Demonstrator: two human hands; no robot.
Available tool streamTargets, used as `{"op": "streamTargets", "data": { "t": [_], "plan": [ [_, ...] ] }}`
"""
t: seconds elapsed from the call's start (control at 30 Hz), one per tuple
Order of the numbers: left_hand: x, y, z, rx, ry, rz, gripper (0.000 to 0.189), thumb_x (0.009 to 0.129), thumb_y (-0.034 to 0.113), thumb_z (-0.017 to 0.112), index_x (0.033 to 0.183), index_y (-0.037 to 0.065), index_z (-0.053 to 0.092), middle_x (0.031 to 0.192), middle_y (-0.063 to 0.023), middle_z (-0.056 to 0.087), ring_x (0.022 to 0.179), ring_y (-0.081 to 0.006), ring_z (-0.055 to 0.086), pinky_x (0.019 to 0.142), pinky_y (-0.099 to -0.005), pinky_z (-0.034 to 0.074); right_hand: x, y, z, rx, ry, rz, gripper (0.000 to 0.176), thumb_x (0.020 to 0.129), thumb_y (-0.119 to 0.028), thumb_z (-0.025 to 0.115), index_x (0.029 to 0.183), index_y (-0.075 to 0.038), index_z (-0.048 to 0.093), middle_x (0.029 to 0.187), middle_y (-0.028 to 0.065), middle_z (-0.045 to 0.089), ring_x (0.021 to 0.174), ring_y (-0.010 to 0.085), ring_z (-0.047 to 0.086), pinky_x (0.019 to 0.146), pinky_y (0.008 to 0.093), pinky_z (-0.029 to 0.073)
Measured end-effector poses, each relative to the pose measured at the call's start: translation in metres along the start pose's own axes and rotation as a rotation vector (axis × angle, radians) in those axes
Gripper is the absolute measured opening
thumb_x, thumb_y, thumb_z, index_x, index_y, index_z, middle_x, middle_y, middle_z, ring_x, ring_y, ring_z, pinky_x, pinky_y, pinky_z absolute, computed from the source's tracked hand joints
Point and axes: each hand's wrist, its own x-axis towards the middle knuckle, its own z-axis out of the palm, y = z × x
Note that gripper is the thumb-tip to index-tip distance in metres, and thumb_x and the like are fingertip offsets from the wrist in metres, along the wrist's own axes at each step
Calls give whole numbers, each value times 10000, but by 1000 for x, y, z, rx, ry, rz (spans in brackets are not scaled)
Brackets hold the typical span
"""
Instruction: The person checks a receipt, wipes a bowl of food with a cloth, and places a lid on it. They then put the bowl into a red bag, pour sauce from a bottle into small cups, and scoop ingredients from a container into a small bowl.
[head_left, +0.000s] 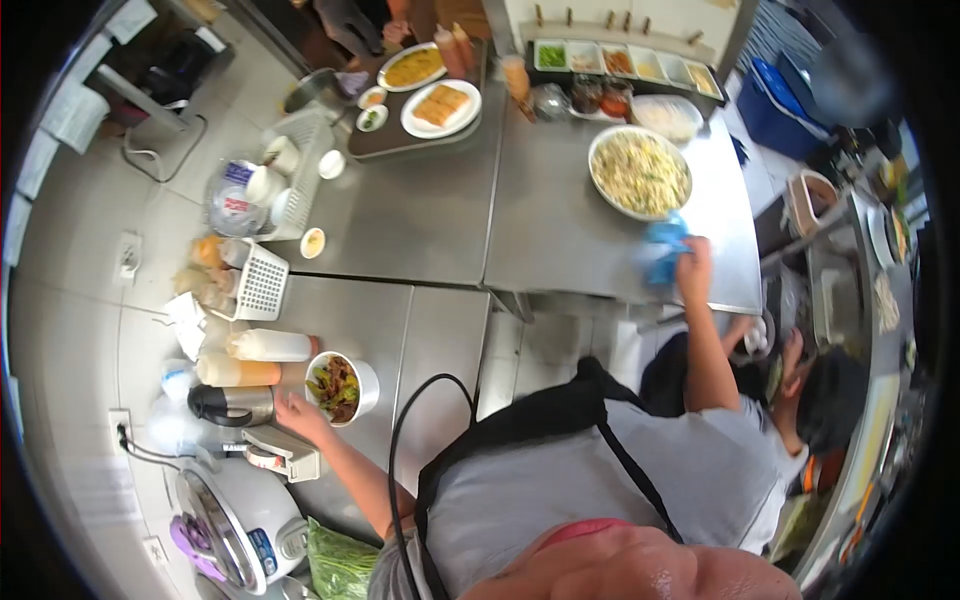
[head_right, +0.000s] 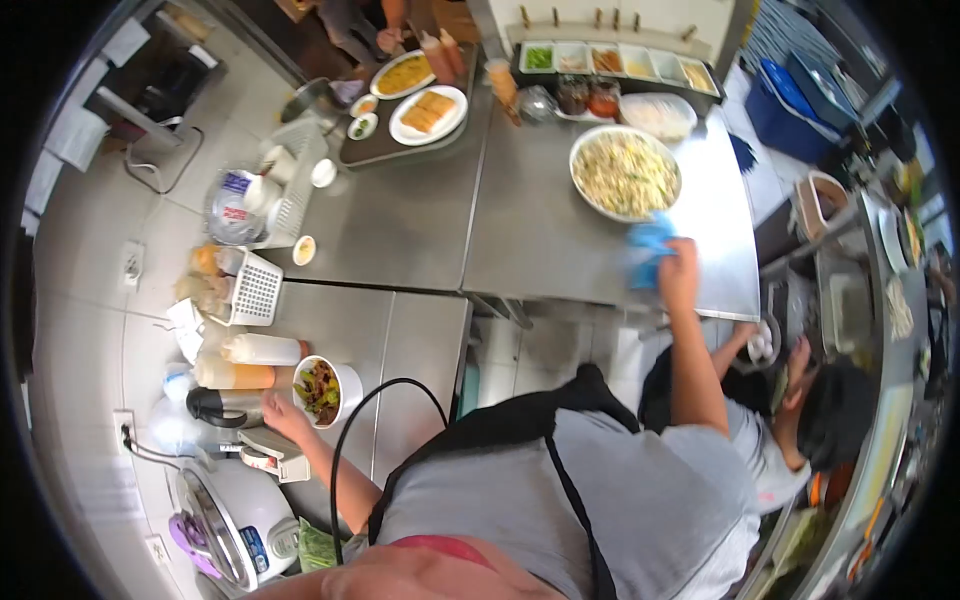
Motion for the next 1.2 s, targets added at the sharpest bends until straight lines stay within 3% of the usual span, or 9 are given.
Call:
{"op": "streamTargets", "data": {
  "t": [0.1,0.2,0.27,0.37,0.47,0.53,0.6,0.8,1.2],
  "plan": [
    [-1,58,57,-65,-13,160,351,744,48,467,1091,-2,438,1038,-159,437,871,-220,470,755,-309,389,40,52,-23,-318,323,61,191,672,9,438,853,2,498,819,147,479,788,288,459,738,364,372],
    [-40,155,120,-161,-292,363,385,728,61,509,1100,10,421,970,-151,468,882,-258,453,826,-356,350,68,87,-11,-335,168,104,195,703,-40,476,887,1,525,963,188,487,910,317,458,833,362,341],
    [-79,191,168,-308,-563,329,373,706,105,519,1060,15,448,1054,-174,467,963,-299,441,842,-380,340,73,39,-10,-300,116,-35,185,705,-58,503,879,-6,532,973,190,501,955,313,450,851,375,333],
    [-140,228,232,-107,-739,480,413,695,190,515,1056,1,446,1041,-198,476,964,-346,430,843,-395,340,12,-17,-16,306,-578,236,121,783,-130,486,788,-19,533,707,110,552,642,212,521,606,293,415],
    [-187,254,254,232,-710,537,456,705,285,518,1080,39,434,1060,-157,439,997,-302,400,812,-411,334,-38,-9,-10,527,-1466,229,224,746,-211,544,929,-89,583,869,110,579,805,242,547,753,326,417],
    [-190,254,257,171,-640,620,452,706,292,518,1080,54,431,1060,-142,422,1009,-288,382,822,-401,316,-86,50,20,-203,-1430,-35,233,759,-196,497,931,-62,579,919,144,570,835,291,539,802,371,391],
    [-194,252,260,123,-636,653,443,705,291,520,1074,63,431,1056,-134,412,1012,-282,370,831,-391,301,-119,116,47,-521,-1356,7,234,760,-195,494,933,-60,577,922,144,568,837,290,538,801,371,392],
    [-188,249,261,100,-676,637,409,721,276,493,1067,68,425,1056,-133,400,997,-283,357,818,-382,285,-162,214,101,-677,-1434,136,239,764,-190,487,940,-53,571,931,146,563,844,287,536,800,369,393],
    [-185,248,261,24,-724,595,362,694,198,503,1020,52,445,1041,-137,396,988,-291,354,825,-371,279,-180,238,129,-732,-1500,143,248,771,-179,472,955,-38,559,950,150,553,857,281,530,797,365,394]
  ]
}}
